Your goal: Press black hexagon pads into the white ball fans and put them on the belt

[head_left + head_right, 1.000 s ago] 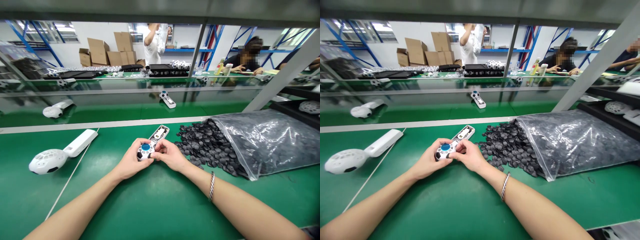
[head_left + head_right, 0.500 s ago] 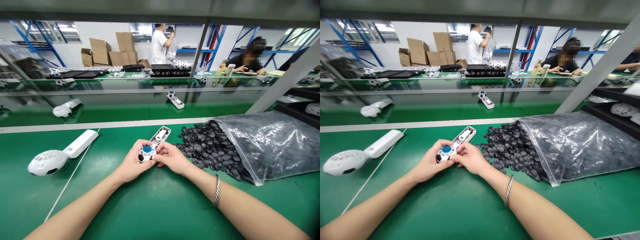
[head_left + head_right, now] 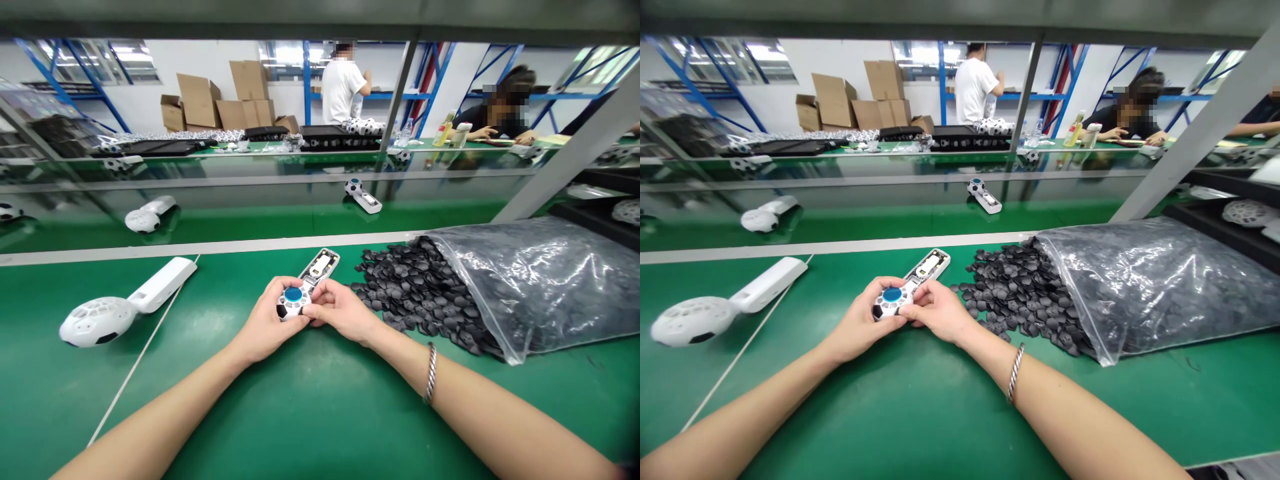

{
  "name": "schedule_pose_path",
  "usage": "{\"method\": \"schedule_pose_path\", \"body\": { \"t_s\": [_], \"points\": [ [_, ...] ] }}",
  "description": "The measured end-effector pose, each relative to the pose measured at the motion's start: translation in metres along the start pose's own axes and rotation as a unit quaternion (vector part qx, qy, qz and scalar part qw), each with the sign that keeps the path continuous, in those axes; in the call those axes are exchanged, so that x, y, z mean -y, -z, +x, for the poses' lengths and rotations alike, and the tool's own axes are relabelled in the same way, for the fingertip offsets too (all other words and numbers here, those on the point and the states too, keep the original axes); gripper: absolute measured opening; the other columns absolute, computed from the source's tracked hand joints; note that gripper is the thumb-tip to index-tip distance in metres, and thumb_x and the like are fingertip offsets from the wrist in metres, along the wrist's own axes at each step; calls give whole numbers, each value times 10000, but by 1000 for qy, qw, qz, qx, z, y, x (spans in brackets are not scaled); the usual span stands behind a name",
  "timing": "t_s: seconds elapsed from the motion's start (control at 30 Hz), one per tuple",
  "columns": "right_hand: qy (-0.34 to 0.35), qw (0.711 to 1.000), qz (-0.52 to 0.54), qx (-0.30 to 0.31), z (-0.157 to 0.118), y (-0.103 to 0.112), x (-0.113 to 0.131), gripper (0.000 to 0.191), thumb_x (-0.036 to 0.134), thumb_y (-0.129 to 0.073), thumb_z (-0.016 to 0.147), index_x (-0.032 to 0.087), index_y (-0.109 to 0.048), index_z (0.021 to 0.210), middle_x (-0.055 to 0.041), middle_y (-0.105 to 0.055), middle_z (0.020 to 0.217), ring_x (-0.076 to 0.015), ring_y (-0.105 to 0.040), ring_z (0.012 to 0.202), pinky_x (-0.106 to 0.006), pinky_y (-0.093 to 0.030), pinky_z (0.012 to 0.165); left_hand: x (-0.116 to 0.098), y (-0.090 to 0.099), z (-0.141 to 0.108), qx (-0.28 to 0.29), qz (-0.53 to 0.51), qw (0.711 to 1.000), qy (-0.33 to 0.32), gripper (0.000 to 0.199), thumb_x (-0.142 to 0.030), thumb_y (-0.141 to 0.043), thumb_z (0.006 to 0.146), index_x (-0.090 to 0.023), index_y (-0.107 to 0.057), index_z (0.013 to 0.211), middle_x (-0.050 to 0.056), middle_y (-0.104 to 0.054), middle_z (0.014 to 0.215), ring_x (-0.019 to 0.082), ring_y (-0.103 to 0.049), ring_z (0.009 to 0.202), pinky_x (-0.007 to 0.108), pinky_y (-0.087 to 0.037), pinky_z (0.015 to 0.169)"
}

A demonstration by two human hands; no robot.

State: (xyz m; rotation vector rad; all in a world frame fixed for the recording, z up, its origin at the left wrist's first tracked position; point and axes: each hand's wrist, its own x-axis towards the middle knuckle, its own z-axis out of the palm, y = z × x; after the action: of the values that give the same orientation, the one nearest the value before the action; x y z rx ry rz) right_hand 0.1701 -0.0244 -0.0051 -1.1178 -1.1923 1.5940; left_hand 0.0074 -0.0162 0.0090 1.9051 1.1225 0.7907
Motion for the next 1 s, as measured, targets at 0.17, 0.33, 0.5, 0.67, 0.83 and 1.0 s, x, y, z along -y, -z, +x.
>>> {"method": "schedule_pose_path", "body": {
  "t_s": [0.17, 0.33, 0.5, 0.67, 0.83, 1.0],
  "points": [
    [7, 1000, -6, 7, 0, 0, 0, 345, 300, -724, 616, 183, -428, 749, 45, -562, 645, -88, -569, 590, -211, -484, 531, 2, 4, 1, 9, 23, 1000, -19, 436, -221, -626, 663, -203, -449, 1061, 53, -505, 1064, 212, -514, 945, 334, -409, 803],
    [-8, 1000, 0, 4, 2, 1, -1, 332, 291, -722, 615, 182, -436, 743, 44, -566, 638, -89, -573, 578, -212, -484, 526, 1, 4, 2, 21, -5, 1000, 22, 417, -231, -622, 673, -203, -437, 1046, 47, -526, 1032, 210, -526, 916, 322, -420, 753],
    [-4, 1000, 3, 3, 3, 1, -2, 335, 287, -729, 607, 182, -439, 737, 38, -570, 644, -93, -567, 573, -217, -476, 520, 1, 5, 2, 28, -13, 999, 33, 437, -219, -635, 663, -209, -431, 1050, 42, -526, 1042, 201, -529, 899, 313, -416, 743],
    [6, 1000, 14, 12, 1, 1, -3, 324, 296, -723, 623, 182, -448, 752, 26, -582, 688, -100, -576, 607, -225, -478, 540, 1, 5, 2, 27, -23, 999, 40, 409, -201, -621, 675, -211, -440, 1042, 45, -515, 1075, 208, -518, 937, 322, -405, 776],
    [13, 1000, 12, 5, 0, 1, -8, 293, 281, -706, 647, 187, -450, 756, 28, -584, 712, -89, -571, 595, -224, -475, 559, -3, 2, 0, 21, -17, 999, 36, 395, -179, -601, 683, -216, -445, 1044, 43, -504, 1099, 216, -499, 989, 328, -396, 809],
    [21, 1000, -15, 10, 1, 2, -6, 268, 291, -673, 684, 206, -437, 776, 34, -572, 719, -104, -567, 595, -224, -473, 517, -5, 0, 1, -6, 11, 1000, 24, 384, -192, -587, 688, -215, -455, 1048, 44, -508, 1090, 210, -512, 963, 316, -414, 784]
  ]
}}
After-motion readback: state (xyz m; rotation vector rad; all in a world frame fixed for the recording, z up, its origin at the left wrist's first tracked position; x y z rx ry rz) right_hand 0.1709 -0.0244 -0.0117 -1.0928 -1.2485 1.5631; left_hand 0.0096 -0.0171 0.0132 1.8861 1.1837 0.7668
